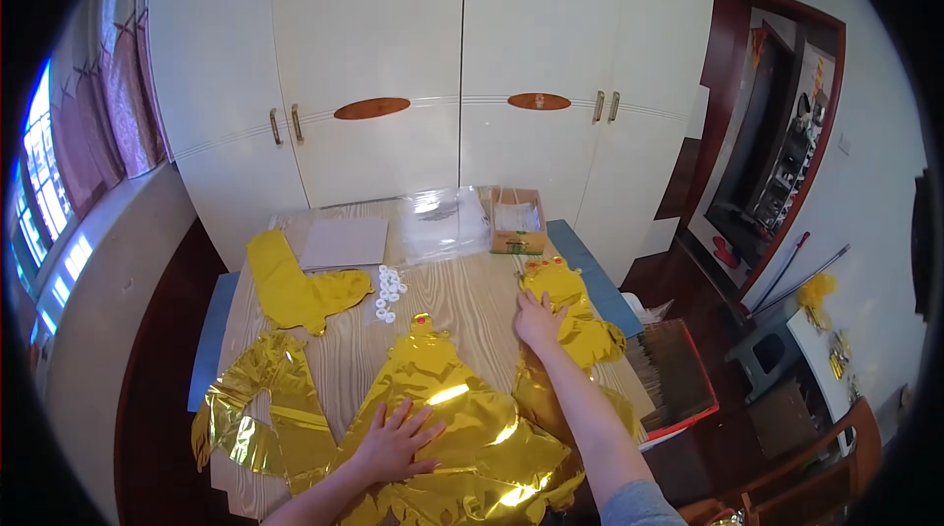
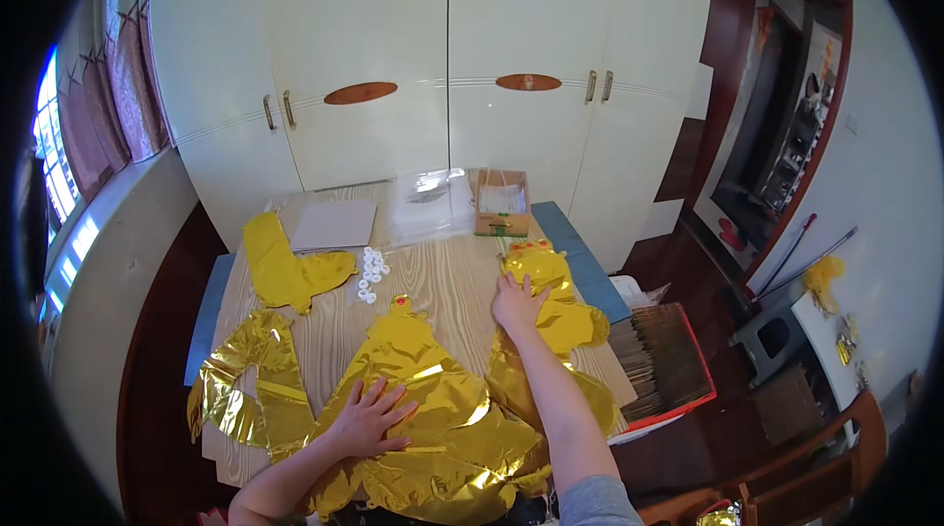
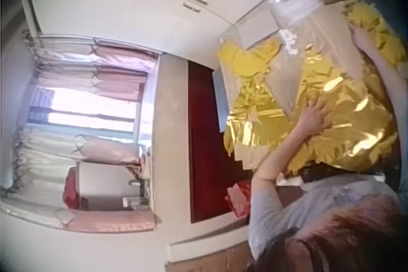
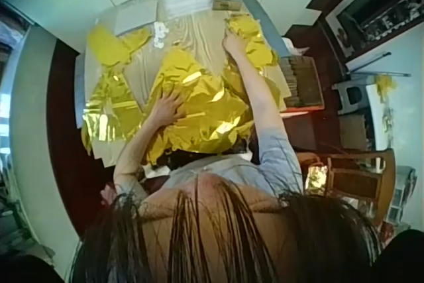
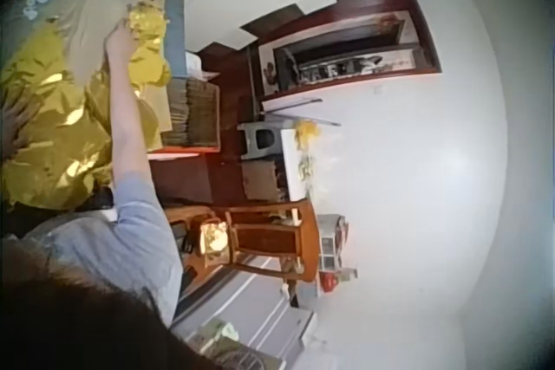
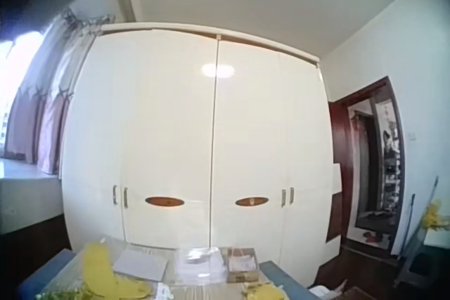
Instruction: Folding and stacking gold star-shaped foil balloons on a wooden table.
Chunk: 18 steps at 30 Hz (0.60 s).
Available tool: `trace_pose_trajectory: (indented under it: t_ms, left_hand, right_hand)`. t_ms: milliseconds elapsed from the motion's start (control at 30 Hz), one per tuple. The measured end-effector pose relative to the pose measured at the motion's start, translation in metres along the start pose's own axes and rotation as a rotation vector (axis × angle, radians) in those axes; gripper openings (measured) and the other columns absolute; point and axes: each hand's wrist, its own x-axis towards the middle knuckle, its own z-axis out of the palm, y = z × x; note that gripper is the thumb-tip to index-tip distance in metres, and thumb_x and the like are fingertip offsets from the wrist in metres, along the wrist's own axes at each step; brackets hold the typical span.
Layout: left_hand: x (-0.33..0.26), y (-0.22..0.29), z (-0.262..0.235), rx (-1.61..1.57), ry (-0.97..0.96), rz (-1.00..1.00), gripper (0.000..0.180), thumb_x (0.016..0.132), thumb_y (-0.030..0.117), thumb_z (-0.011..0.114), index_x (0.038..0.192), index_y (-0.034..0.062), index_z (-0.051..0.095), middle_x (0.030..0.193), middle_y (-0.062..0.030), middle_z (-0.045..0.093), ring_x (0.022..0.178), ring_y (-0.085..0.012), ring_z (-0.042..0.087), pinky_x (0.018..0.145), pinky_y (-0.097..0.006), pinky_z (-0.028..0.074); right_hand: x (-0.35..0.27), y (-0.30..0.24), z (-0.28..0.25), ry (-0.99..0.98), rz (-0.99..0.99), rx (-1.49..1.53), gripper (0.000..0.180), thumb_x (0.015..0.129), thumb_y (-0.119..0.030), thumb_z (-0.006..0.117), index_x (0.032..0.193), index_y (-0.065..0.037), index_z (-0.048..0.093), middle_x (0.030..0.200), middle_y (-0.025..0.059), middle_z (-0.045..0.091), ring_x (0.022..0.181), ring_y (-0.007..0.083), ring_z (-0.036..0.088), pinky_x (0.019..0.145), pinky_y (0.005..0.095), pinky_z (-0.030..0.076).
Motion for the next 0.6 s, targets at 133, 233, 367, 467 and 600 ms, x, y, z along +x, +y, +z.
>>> trace_pose_trajectory:
  t_ms: [133, 233, 367, 467, 600]
  left_hand:
    - [-0.001, 0.0, -0.003, 0.013, -0.004, -0.003, 0.072, 0.088, 0.068, 0.045, 0.147, 0.0277, 0.037, 0.152, -0.0105, 0.035, 0.142, -0.0397, 0.025, 0.111, -0.065, 0.016]
    - [0.0, 0.0, -0.004, 0.017, -0.01, -0.001, 0.072, 0.089, 0.068, 0.045, 0.148, 0.0282, 0.036, 0.152, -0.0108, 0.034, 0.141, -0.0404, 0.026, 0.111, -0.065, 0.016]
    - [0.002, -0.002, -0.002, 0.029, -0.013, 0.008, 0.071, 0.09, 0.068, 0.042, 0.148, 0.0292, 0.035, 0.153, -0.0096, 0.033, 0.143, -0.0389, 0.025, 0.111, -0.066, 0.016]
    - [0.002, -0.005, 0.001, 0.026, -0.023, 0.002, 0.071, 0.09, 0.068, 0.042, 0.148, 0.0294, 0.034, 0.154, -0.0099, 0.032, 0.143, -0.0391, 0.025, 0.111, -0.066, 0.016]
    - [0.007, -0.008, 0.002, 0.03, -0.022, 0.0, 0.07, 0.09, 0.066, 0.043, 0.149, 0.0295, 0.033, 0.154, -0.0104, 0.031, 0.142, -0.04, 0.025, 0.111, -0.064, 0.017]
  right_hand:
    - [0.027, 0.02, -0.006, -0.025, -0.065, 0.03, 0.046, 0.093, -0.022, 0.039, 0.139, -0.024, 0.047, 0.149, -0.0014, 0.042, 0.141, 0.0311, 0.033, 0.107, 0.0742, 0.012]
    - [0.038, 0.03, -0.009, -0.053, -0.086, 0.042, 0.047, 0.093, -0.021, 0.039, 0.139, -0.023, 0.047, 0.151, -0.0005, 0.04, 0.142, 0.032, 0.031, 0.107, 0.0742, 0.012]
    - [0.04, 0.032, -0.006, 0.004, -0.119, 0.048, 0.047, 0.089, -0.027, 0.046, 0.136, -0.021, 0.049, 0.15, 0.0032, 0.04, 0.142, 0.0309, 0.03, 0.111, 0.0695, 0.01]
    - [0.032, 0.019, -0.01, 0.117, -0.246, 0.022, 0.051, 0.085, -0.03, 0.053, 0.134, -0.016, 0.05, 0.145, 0.0076, 0.045, 0.14, 0.0318, 0.033, 0.112, 0.0661, 0.015]
    - [0.027, -0.008, -0.013, 0.099, -0.428, 0.056, 0.057, 0.081, -0.03, 0.059, 0.132, -0.009, 0.05, 0.142, 0.0123, 0.046, 0.136, 0.0328, 0.038, 0.113, 0.0596, 0.022]
